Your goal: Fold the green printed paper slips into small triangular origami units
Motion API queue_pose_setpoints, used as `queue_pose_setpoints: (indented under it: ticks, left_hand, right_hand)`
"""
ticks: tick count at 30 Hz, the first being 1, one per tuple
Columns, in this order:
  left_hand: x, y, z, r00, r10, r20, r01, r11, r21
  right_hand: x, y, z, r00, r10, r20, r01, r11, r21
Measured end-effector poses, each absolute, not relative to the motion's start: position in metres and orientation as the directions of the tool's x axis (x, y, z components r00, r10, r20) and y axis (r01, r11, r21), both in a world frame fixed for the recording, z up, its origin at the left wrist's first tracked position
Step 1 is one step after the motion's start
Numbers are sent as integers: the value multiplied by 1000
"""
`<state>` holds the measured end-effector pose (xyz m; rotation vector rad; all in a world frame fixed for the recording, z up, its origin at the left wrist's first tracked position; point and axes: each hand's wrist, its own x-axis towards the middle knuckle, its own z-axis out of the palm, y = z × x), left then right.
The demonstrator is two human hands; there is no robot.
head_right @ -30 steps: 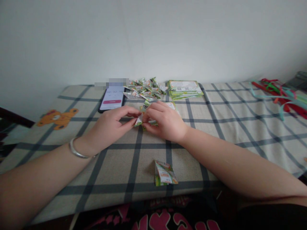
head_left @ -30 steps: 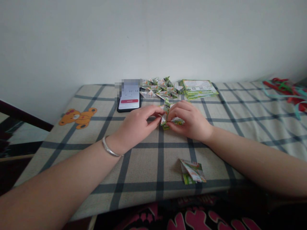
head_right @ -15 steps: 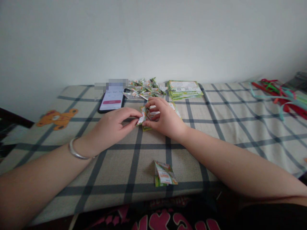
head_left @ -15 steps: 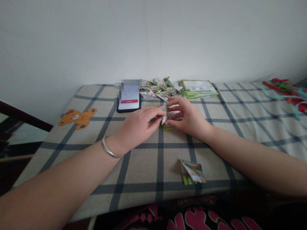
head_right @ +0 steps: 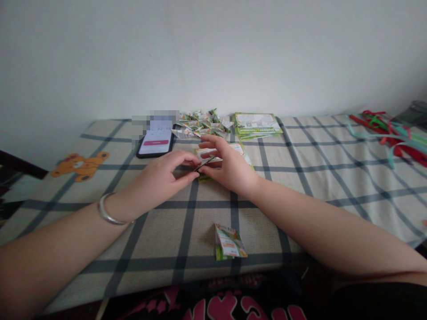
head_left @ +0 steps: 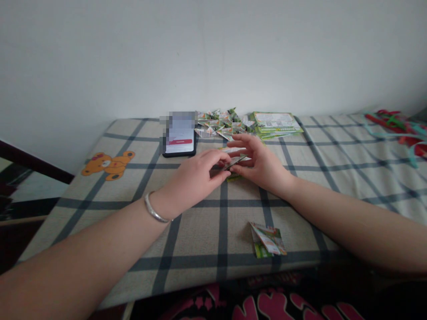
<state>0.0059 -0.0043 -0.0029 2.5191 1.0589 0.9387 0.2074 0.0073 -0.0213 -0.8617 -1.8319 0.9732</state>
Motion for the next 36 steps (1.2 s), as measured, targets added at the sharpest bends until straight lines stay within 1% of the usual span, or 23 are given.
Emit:
queue_pose_setpoints:
  ticks: [5, 10, 12, 14, 18, 22, 25, 27, 30, 36]
  left_hand:
    - [6, -3, -2, 521, 757, 394, 572, -653, 496]
    - [6, -1, -6, 503, 770, 393, 550, -636, 542]
    - [6, -1, -7, 493, 776, 394, 538, -628, 562]
    - [6, 0, -8, 488, 779, 393, 526, -622, 580]
    - [6, 0, -8, 490, 778, 393, 505, -621, 600]
    - [8, -1, -7, 474, 795, 377, 491, -595, 637]
    - [9, -2, -6, 466, 809, 358, 476, -570, 670]
    - [9, -3, -6, 468, 806, 363, 470, -575, 670]
    - [9, -3, -7, 464, 801, 379, 462, -584, 668]
    - [9, -2, -10, 455, 812, 365, 410, -555, 724]
  right_hand:
    - [207, 7, -19, -347, 862, 368, 231, 460, -858]
    - [207, 6, -14, -237, 891, 387, 357, 451, -818]
    - [207, 7, -13, -220, 895, 388, 387, 445, -808]
    - [206, 7, -13, -246, 894, 375, 379, 445, -811]
    - [206, 5, -13, -332, 893, 304, 342, 414, -843]
    - [205, 5, -15, -328, 906, 269, 293, 368, -883]
    - [204, 5, -17, -377, 888, 262, 228, 363, -903]
    - [203, 5, -18, -420, 863, 280, 213, 394, -894]
    - [202, 5, -18, -449, 840, 305, 243, 443, -863]
    - [202, 5, -15, -474, 820, 321, 288, 489, -823]
